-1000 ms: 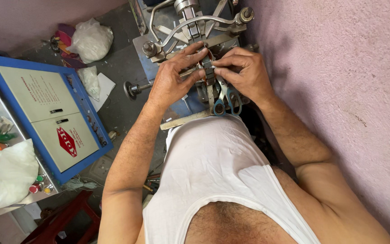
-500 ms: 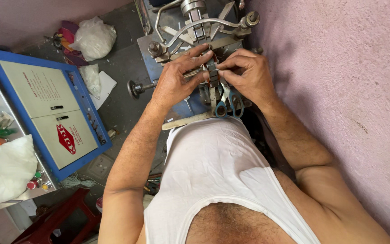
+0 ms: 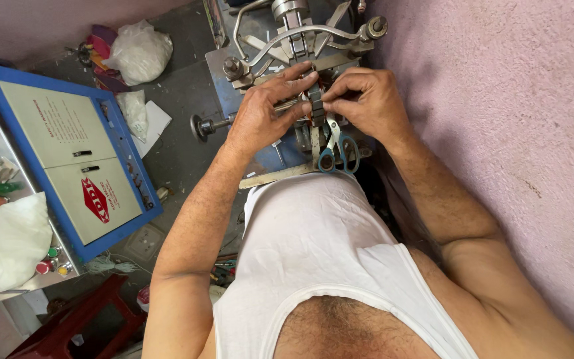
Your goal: The person repairs a fan motor by inserting paper insulation into the slots of a stator, cutting excess wire and paper with scissors, and using a screwdriver to seat the components into the motor assembly.
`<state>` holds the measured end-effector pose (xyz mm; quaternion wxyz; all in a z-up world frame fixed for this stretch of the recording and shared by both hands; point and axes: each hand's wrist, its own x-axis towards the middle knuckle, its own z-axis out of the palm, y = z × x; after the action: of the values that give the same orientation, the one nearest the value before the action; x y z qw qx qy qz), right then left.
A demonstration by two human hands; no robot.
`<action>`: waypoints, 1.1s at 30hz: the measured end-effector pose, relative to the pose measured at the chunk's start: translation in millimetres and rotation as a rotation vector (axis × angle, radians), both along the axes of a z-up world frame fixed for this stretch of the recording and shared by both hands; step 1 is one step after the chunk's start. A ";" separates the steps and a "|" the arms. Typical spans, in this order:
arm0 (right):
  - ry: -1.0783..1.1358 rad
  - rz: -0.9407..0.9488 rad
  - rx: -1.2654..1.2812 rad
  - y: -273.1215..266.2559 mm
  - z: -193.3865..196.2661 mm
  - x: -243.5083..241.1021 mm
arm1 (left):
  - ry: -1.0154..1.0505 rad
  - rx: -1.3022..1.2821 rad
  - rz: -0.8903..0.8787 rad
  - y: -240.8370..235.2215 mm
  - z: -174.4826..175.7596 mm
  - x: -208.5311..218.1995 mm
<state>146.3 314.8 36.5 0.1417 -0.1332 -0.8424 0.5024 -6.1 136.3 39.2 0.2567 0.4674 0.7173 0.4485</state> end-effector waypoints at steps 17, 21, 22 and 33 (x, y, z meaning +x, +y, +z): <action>-0.214 -0.005 -0.566 17.6 2.9 -10.2 | -0.040 0.007 -0.043 -3.4 5.4 -2.4; -0.327 0.022 -0.477 21.5 5.6 -19.9 | -0.019 0.016 -0.039 -7.1 4.9 0.4; -0.339 0.028 -0.465 21.8 7.3 -19.1 | -0.045 0.017 -0.039 -5.5 5.3 -0.9; -0.392 0.115 -0.655 33.0 0.7 -22.1 | -0.031 0.002 -0.054 -3.7 7.2 -5.2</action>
<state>124.2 347.8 37.2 -0.1004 -0.2174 -0.6544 0.7173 -11.3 132.6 46.4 0.2795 0.4800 0.6997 0.4493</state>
